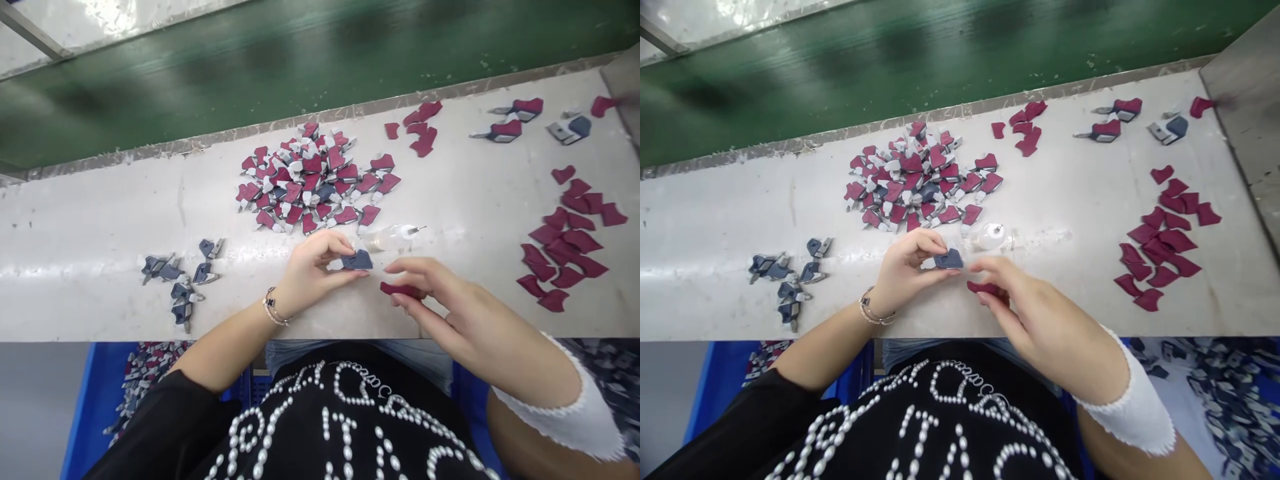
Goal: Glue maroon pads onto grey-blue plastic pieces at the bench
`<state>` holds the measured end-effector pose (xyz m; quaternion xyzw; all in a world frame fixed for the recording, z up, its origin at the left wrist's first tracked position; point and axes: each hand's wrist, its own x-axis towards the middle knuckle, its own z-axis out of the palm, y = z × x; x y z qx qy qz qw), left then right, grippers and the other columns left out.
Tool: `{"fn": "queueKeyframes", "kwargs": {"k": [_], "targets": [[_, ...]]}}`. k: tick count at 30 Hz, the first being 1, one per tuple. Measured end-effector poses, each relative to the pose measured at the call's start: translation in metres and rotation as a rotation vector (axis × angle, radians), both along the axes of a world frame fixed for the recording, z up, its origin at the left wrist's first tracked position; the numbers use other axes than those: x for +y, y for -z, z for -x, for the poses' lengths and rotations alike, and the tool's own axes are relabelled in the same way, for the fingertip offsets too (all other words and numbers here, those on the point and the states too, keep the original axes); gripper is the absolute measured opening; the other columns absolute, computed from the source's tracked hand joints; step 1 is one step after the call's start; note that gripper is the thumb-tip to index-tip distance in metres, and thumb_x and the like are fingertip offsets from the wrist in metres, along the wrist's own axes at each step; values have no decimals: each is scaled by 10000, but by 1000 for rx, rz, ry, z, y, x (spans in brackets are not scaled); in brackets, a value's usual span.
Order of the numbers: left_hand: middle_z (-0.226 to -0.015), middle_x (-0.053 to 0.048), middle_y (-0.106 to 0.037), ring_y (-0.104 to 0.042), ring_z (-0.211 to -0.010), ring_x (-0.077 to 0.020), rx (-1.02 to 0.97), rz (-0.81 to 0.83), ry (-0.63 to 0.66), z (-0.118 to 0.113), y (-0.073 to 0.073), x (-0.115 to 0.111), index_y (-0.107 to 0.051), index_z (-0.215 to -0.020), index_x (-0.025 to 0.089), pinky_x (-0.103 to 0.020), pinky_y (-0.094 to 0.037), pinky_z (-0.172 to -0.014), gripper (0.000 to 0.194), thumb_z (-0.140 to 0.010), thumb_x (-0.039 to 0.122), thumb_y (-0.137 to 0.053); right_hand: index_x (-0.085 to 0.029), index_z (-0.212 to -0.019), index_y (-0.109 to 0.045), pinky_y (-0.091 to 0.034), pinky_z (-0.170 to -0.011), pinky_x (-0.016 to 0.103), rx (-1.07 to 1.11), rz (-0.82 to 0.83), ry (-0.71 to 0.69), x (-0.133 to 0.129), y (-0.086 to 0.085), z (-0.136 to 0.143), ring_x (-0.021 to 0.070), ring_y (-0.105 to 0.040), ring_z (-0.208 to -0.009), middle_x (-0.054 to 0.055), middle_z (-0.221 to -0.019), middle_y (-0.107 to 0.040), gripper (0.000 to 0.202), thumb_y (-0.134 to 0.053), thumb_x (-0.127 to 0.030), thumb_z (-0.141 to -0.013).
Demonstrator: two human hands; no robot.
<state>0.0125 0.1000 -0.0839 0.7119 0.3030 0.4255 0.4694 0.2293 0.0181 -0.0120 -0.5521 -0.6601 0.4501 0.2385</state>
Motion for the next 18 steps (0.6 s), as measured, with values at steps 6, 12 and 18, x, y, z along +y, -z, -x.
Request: {"fn": "queueKeyframes", "kwargs": {"k": [6, 12, 18], "targets": [[-932, -41, -692, -685, -892, -137, -45, 21, -26, 1, -2, -3, -624, -904, 183, -249, -589, -740, 299, -752, 270, -867, -293, -880, -692, -552, -592, 314, -13, 15, 26, 12, -6, 5, 184, -698, -678, -23, -816, -745, 133, -633, -388, -953], [-963, -55, -711, -683, -885, -148, -7, 39, 11, 3, -1, -6, -634, -938, 190, -258, -584, -717, 231, -810, 265, -810, -375, -1091, -696, -602, -701, 383, 47, 52, 45, 21, -7, 16, 223, -757, -839, -48, -966, -785, 158, -586, -417, -984], [-940, -36, -696, -676, -862, -137, -7, 29, -39, 3, -3, -7, -635, -928, 195, -256, -593, -727, 255, -798, 302, -826, -284, -1011, -585, -606, -769, 340, 85, 130, 155, 17, 1, 22, 205, -754, -889, -1, -980, -768, 140, -580, -422, -989]]}}
